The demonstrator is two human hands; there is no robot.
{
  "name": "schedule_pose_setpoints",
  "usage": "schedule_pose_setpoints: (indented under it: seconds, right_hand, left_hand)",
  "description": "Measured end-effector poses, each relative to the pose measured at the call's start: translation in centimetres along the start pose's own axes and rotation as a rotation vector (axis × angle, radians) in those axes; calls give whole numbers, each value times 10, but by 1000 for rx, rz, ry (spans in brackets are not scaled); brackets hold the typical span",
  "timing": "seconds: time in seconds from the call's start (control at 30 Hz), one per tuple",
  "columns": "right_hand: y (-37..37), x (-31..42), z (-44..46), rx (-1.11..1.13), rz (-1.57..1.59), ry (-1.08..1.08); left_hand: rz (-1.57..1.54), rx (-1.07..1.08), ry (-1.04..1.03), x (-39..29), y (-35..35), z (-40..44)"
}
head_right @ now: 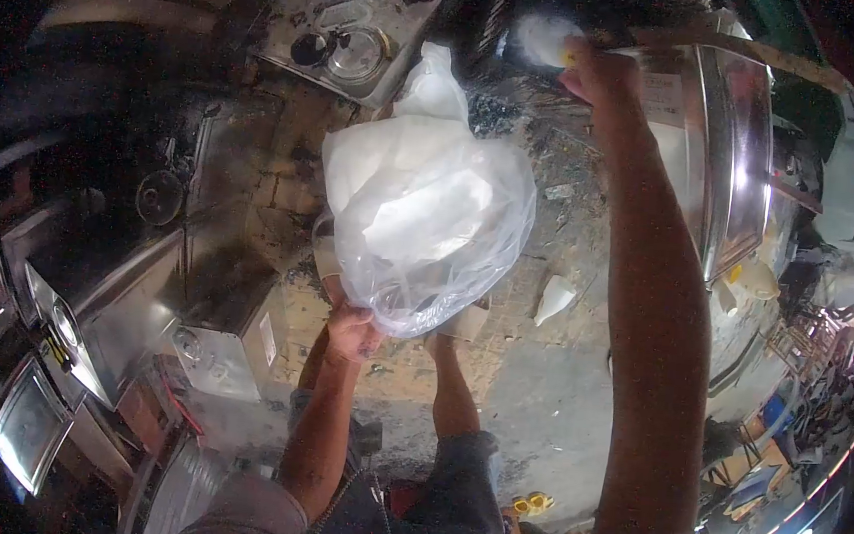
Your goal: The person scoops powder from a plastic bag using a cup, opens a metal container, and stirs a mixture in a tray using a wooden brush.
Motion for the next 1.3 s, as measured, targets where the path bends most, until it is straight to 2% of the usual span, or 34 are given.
schedule_pose_setpoints:
  seconds: [0.07, 0.17, 0.27, 0.33, 0.4, 0.47, 0.5, 0.6, 0.67, 0.73, 0.8, 0.87, 0.93, 0.97, 1.0, 1.03, 1.07, 1.2, 1.27, 1.3]
  right_hand:
    - [-5, 17, 9, 59, -44, 372]
    - [-7, 29, 15, 6, -119, 179]
    - [-5, 20, -2, -9, 21, -257]
    - [-17, 7, 27, 56, -165, 287]
    - [-8, 13, 19, 20, -151, 184]
    - [1, 27, 7, -18, -173, 157]
    - [10, 31, -7, -1, -151, 63]
    - [35, 52, -88, 21, 104, -153]
    - [43, 37, -119, 177, -172, -31]
    - [25, 7, -168, 399, -50, -206]
    - [-3, -16, -201, 510, -224, -65]
    - [-42, -23, -231, 566, -245, 196]
    - [-80, -20, -249, 481, -508, 672]
    - [-101, -35, -249, 510, -628, 725]
    - [-120, -47, -249, 523, -611, 732]
    - [-131, -58, -244, 411, -663, 779]
    - [-139, -64, -238, 294, -716, 825]
    - [-180, -89, -238, 283, -707, 864]
    - [-215, -119, -255, 462, -967, 1046]
    - [-218, -103, -268, 393, -797, 1153]
  left_hand:
    - [16, -9, 22, 2, 1, -1]
    - [1, 2, 7, 7, 9, 2]
    - [-11, -9, -20, 5, 7, 1]
    - [1, 8, -16, 3, 7, 0]
    - [13, 28, 0, 5, 2, -2]
    - [-97, -120, -30, 4, 0, -2]
    - [-133, -173, -41, 2, -3, -3]
    - [-67, -57, -83, -13, -16, -8]
    - [40, -30, 22, -3, 5, -6]
    - [49, -22, 37, -7, 7, -10]
    - [63, 2, 48, -5, 6, -10]
    - [-9, -14, 56, 2, 7, -9]
    - [-36, 2, 58, 9, 19, -4]
    - [-53, 20, 95, 12, 18, -4]
    - [-68, 37, 133, 13, 19, -5]
    - [-103, 136, 166, 9, 16, -8]
    - [-104, 125, 154, 6, 14, -10]
    - [-193, 119, 118, -9, -4, -18]
    - [-159, 128, 111, -1, 9, -12]
    - [-165, 128, 99, -5, 6, -14]
Point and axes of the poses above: each hand's wrist, its own z-axis towards the middle knuckle, its own y-axis out of the back of the hand, x = y × z, the point moved 8 cm from there along z, towards the middle knuckle, and after that the axes turned 14 degrees about -x, right-handed, at the moved point
